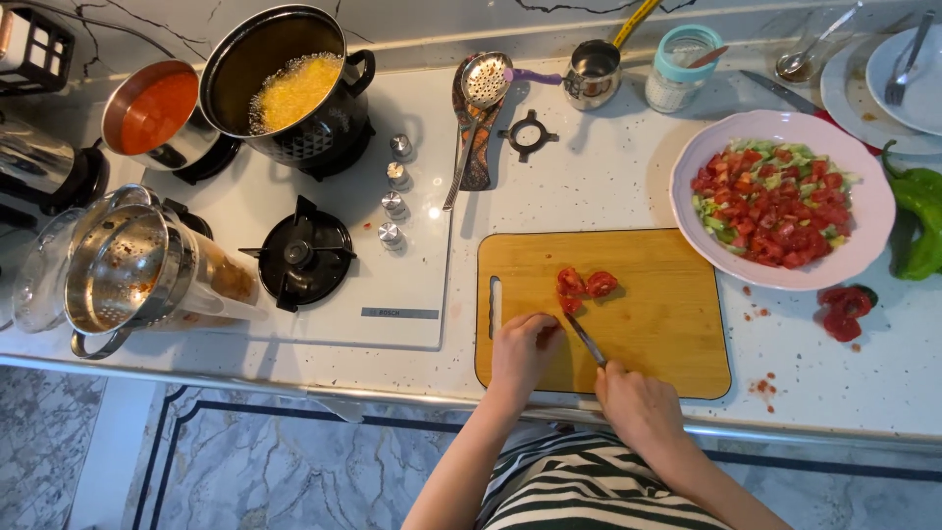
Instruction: The person dices tomatoes with a knife on a cutting board next to a bowl of chopped lettuce. They slide the diced tomatoes from the board into the bowl, dice another tomato, then carry the cutting board to the sink and rinse it.
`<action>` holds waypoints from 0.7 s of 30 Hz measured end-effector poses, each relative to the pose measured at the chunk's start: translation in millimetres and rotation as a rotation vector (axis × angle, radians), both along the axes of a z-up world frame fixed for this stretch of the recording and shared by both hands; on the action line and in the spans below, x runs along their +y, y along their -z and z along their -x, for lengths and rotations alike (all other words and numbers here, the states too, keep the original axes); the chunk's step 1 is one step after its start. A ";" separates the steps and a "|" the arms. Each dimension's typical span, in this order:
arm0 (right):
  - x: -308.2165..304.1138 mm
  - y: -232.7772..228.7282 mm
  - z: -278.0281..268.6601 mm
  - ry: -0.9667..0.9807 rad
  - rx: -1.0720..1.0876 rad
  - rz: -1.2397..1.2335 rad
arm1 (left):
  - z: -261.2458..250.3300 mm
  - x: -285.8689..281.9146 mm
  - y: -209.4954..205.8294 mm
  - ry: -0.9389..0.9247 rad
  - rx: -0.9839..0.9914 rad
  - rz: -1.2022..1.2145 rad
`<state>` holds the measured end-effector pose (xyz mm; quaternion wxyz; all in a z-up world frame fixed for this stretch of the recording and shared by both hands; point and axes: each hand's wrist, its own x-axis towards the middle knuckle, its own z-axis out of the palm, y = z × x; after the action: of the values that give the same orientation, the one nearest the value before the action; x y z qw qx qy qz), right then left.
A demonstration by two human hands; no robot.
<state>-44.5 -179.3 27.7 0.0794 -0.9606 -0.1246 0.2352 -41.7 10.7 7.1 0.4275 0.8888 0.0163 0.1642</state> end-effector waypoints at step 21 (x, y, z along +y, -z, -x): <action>17.0 6.2 7.8 -0.101 -0.103 0.053 | -0.6 -1.9 1.8 -0.121 -0.001 0.002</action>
<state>-52.3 -162.3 21.5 0.0358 -0.9657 -0.1704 0.1926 -41.2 8.8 5.3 0.4177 0.8857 0.0701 0.1903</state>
